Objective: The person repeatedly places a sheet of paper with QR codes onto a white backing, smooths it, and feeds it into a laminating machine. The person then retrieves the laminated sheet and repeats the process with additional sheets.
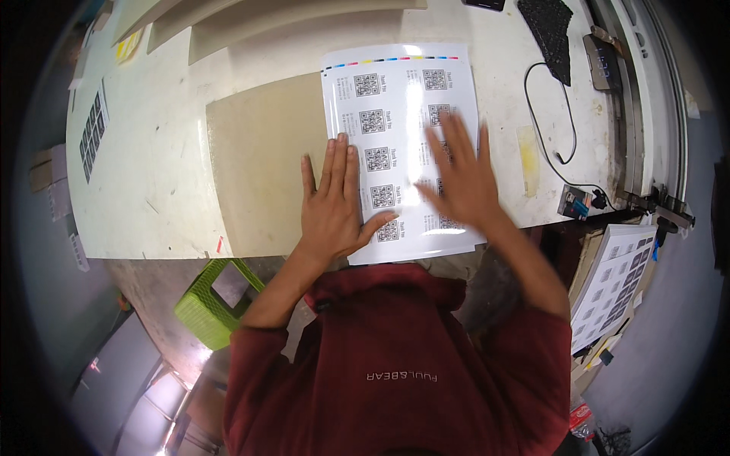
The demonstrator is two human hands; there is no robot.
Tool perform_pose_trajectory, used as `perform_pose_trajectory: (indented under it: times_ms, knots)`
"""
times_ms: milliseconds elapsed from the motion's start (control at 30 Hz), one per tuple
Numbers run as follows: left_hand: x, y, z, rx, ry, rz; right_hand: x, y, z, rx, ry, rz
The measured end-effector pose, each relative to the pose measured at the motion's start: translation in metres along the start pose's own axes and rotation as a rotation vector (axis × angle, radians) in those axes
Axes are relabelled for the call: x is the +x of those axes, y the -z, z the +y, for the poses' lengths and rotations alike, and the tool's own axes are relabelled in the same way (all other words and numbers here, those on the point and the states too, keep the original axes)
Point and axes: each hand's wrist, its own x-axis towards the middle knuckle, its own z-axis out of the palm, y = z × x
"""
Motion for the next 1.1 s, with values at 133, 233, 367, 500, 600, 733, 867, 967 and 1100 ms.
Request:
perform_pose_trajectory:
  times_ms: [133,233,367,500,600,733,867,967,1100]
  knots:
    - [-0.001,0.001,-0.001,-0.026,-0.023,0.021,-0.089,0.012,-0.041,0.135,0.014,-0.171]
    - [0.0,0.006,-0.003,-0.227,-0.024,0.08,-0.089,0.036,-0.032,0.267,0.047,-0.138]
    - [-0.004,0.011,-0.001,-1.024,0.275,0.258,-0.043,0.041,-0.004,0.638,-0.464,0.254]
    - [0.01,0.037,0.001,-1.448,0.528,0.221,-0.016,0.035,0.01,0.768,-0.634,0.333]
    - [0.009,0.042,-0.005,-1.469,0.544,0.188,-0.016,0.031,0.004,0.802,-0.635,0.333]
    - [0.011,0.039,-0.011,-1.501,0.581,0.186,-0.013,0.035,-0.004,0.777,-0.623,0.281]
    - [0.013,0.043,-0.018,-1.525,0.542,0.156,-0.036,0.038,0.016,0.942,-0.612,0.316]
    - [0.022,0.051,-0.018,-1.227,0.523,0.201,-0.09,0.076,0.032,0.659,-0.638,0.47]
    - [0.062,0.04,-0.027,-0.658,0.184,0.249,-0.238,0.133,0.101,0.223,-0.975,0.667]
